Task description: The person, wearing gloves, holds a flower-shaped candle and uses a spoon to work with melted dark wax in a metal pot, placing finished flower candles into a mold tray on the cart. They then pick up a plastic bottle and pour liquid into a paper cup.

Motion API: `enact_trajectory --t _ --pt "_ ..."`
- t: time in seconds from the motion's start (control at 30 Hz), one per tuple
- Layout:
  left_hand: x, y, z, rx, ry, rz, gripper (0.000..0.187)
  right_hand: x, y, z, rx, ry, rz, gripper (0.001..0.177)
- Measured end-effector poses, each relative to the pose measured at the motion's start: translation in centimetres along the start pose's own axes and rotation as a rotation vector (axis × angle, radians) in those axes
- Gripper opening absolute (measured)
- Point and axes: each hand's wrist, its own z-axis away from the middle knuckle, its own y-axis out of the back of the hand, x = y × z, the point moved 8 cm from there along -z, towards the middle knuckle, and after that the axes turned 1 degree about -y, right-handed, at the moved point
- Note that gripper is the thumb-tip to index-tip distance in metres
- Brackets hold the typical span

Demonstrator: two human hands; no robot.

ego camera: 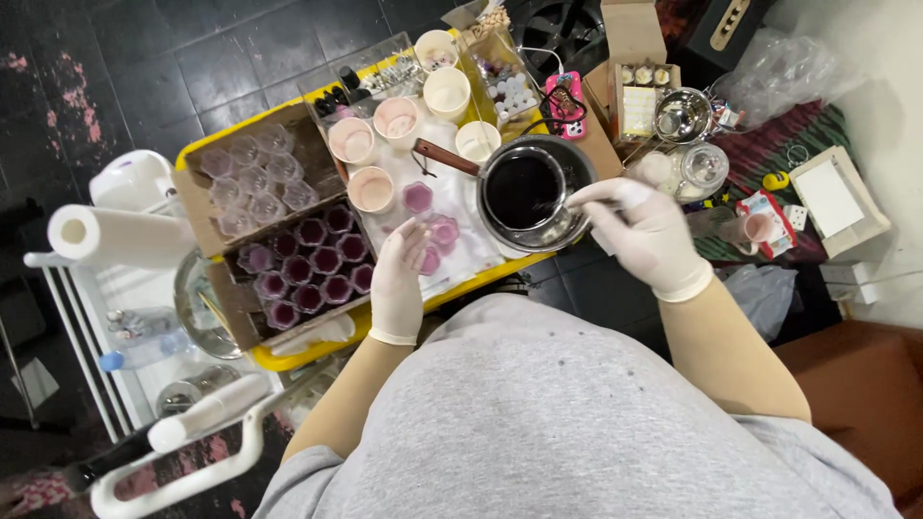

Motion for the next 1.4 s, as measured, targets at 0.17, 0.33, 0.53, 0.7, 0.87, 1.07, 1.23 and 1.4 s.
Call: enact_trajectory --t 0.17,0.33,0.53,0.7,0.87,1.07,1.23,1.4 --pt "-1.3 -0.4 0.3 0.066 -0.071 -0.067 0.044 -4.4 -2.1 -1.7 -0.207 0.369 0.287 0.015" --pt "-1.3 -1.6 0.9 0.092 -0.144 -0.094 0.043 -3.4 -0.2 -3.1 -0.19 0.411 0.298 0.016" --pt "0.3 -2.8 1.2 0.119 -0.242 -0.156 0.04 -1.7 1.5 -4.5 -0.183 0.269 -0.088 0.015" --pt "1.5 -4.0 1.2 0.122 -0.287 -0.179 0.037 -3.7 1.4 -4.9 -0.12 0.348 -0.1 0.008" --pt "7.5 -8.7 2.2 0.094 -0.74 -0.922 0.031 -4.1 1.3 -4.8 -0.125 0.393 0.118 0.008" --pt "9.8 -10.8 -2.1 0.134 -1.038 -1.435 0.048 -3.4 1.1 -4.4 -0.111 0.366 0.097 0.008" --pt "8.9 -10.1 -5.9 0.196 -0.804 -1.374 0.065 -3.7 1.6 -3.3 -0.072 0.465 0.093 0.008" --pt "8.8 -10.0 -4.6 0.303 -0.965 -1.447 0.063 -1.1 0.6 -3.3 -0.173 0.243 0.111 0.009"
